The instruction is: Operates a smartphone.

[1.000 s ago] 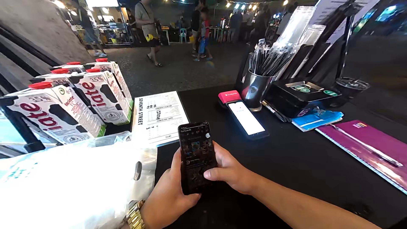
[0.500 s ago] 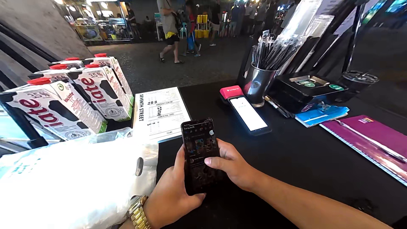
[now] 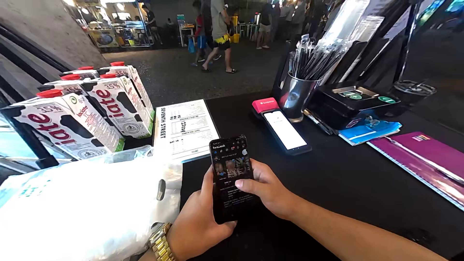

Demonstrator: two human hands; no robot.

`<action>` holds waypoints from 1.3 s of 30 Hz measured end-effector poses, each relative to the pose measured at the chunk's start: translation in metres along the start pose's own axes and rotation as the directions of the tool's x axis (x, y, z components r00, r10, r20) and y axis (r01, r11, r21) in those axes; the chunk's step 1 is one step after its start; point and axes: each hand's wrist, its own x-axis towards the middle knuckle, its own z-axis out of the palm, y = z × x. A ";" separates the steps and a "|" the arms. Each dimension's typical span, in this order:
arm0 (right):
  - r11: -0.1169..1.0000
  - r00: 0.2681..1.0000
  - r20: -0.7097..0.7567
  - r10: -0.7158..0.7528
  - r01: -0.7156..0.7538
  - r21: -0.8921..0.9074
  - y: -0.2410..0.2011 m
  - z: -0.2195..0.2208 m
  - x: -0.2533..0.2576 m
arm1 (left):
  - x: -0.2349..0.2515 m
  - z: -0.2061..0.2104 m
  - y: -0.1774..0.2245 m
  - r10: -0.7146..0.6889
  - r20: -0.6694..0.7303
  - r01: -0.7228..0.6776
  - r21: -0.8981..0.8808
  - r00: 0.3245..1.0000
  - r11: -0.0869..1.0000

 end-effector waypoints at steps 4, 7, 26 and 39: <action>1.000 1.000 -0.011 0.016 -0.016 -0.007 0.000 0.001 0.000 | -0.001 -0.002 0.000 0.001 0.011 -0.001 -0.002 1.000 1.000; 1.000 1.000 -0.011 0.013 -0.013 -0.006 -0.001 0.001 -0.001 | 0.000 -0.001 0.001 -0.001 0.010 0.001 -0.010 1.000 1.000; 0.999 1.000 -0.013 -0.017 0.017 -0.043 -0.001 0.002 -0.001 | -0.001 -0.002 0.003 0.003 0.004 -0.003 -0.001 1.000 1.000; 0.999 1.000 -0.016 -0.025 0.025 -0.034 0.000 0.001 -0.002 | 0.000 -0.001 0.002 0.005 0.006 -0.005 0.002 1.000 1.000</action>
